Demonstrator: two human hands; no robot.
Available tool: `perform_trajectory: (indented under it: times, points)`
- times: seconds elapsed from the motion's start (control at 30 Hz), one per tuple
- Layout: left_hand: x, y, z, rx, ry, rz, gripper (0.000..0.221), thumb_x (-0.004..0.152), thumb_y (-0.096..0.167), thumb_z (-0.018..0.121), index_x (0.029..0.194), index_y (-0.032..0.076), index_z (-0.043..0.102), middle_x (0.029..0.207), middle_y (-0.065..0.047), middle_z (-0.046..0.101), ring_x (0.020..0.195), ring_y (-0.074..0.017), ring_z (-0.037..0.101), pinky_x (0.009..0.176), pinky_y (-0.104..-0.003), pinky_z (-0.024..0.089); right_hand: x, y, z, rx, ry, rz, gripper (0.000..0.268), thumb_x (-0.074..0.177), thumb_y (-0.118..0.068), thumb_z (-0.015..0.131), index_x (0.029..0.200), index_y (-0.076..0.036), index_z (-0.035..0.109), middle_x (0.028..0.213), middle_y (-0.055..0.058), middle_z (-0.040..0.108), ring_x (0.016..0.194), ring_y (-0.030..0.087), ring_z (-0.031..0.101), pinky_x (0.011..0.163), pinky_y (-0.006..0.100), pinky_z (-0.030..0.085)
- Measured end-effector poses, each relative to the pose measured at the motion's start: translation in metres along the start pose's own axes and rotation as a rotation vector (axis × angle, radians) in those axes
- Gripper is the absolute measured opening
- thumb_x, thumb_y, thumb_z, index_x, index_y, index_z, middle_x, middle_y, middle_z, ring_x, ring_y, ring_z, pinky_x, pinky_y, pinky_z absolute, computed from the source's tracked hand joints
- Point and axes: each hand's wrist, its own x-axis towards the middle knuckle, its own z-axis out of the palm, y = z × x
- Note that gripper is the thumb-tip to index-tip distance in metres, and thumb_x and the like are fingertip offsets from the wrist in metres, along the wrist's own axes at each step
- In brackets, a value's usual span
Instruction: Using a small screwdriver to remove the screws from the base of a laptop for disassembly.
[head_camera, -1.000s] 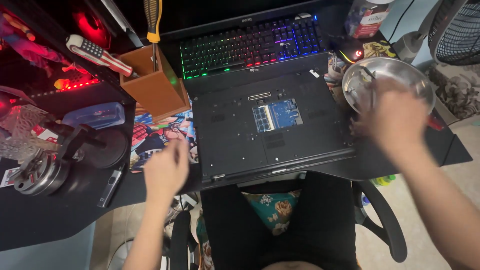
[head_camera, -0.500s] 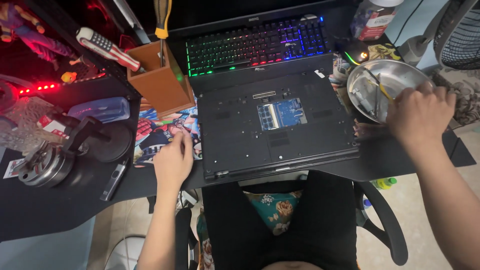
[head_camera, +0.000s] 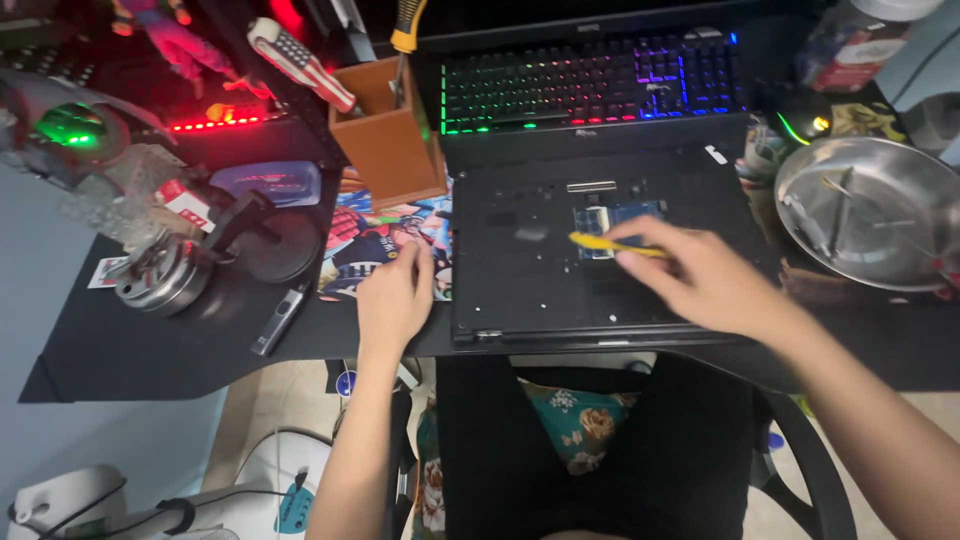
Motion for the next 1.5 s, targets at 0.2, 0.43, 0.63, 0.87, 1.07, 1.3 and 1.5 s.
perform_trajectory:
  times: [0.2,0.43,0.63,0.87,1.07,1.3,1.5]
  points:
    - [0.002,-0.001,-0.002,-0.012,-0.105,-0.097,0.037,0.106,0.048,0.039,0.097,0.018,0.060,0.075,-0.016,0.072,0.085,-0.0413,0.074,0.081,-0.055,0.057,0.049,-0.004,0.028,0.054,-0.089,-0.044,0.014,0.093,-0.016,0.067,0.103,-0.017,0.076,0.059,0.015,0.069,0.048,0.023,0.061,0.054,0.034,0.052]
    - [0.002,-0.001,-0.002,-0.055,-0.106,-0.113,0.037,0.105,0.046,0.040,0.092,0.017,0.059,0.071,-0.016,0.070,0.084,-0.0421,0.074,0.080,-0.055,0.057,0.100,0.004,0.045,-0.045,0.107,-0.150,0.008,0.092,-0.015,0.072,0.097,-0.017,0.077,0.052,0.008,0.061,0.048,0.022,0.060,0.051,0.030,0.050]
    - [0.004,0.000,-0.003,-0.060,-0.089,-0.128,0.035,0.104,0.045,0.042,0.092,0.017,0.059,0.066,-0.014,0.069,0.080,-0.0415,0.074,0.077,-0.055,0.058,0.130,-0.010,0.048,-0.018,0.068,-0.178,0.009,0.089,-0.014,0.073,0.097,-0.014,0.077,0.072,0.020,0.071,0.069,0.038,0.072,0.064,0.042,0.056]
    - [0.004,0.002,-0.004,-0.070,-0.074,-0.121,0.036,0.105,0.045,0.041,0.093,0.017,0.059,0.065,-0.014,0.068,0.079,-0.0414,0.074,0.077,-0.055,0.058,0.143,-0.018,0.054,-0.028,0.026,-0.157,0.010,0.085,-0.015,0.075,0.095,-0.014,0.077,0.070,0.016,0.071,0.068,0.035,0.072,0.065,0.041,0.058]
    - [0.003,0.002,-0.007,-0.094,-0.039,-0.113,0.037,0.106,0.044,0.041,0.090,0.016,0.058,0.065,-0.015,0.068,0.078,-0.0418,0.074,0.075,-0.055,0.058,0.137,-0.032,0.049,-0.004,-0.029,-0.155,0.013,0.086,-0.011,0.071,0.097,-0.010,0.079,0.079,0.024,0.073,0.075,0.040,0.073,0.068,0.045,0.058]
    - [0.002,0.001,-0.007,-0.102,-0.032,-0.110,0.037,0.108,0.041,0.038,0.094,0.015,0.062,0.069,-0.017,0.070,0.079,-0.0425,0.074,0.076,-0.056,0.058,0.102,-0.062,0.038,-0.038,-0.203,-0.122,0.013,0.082,-0.012,0.071,0.092,-0.012,0.080,0.081,0.022,0.076,0.076,0.041,0.075,0.068,0.047,0.060]
    - [0.001,0.001,-0.006,-0.108,-0.025,-0.116,0.037,0.108,0.042,0.040,0.094,0.016,0.062,0.069,-0.017,0.070,0.080,-0.0432,0.074,0.076,-0.056,0.057,0.085,-0.063,0.037,0.009,-0.290,-0.095,0.016,0.086,-0.014,0.068,0.095,-0.013,0.081,0.080,0.020,0.077,0.068,0.032,0.074,0.066,0.041,0.061]
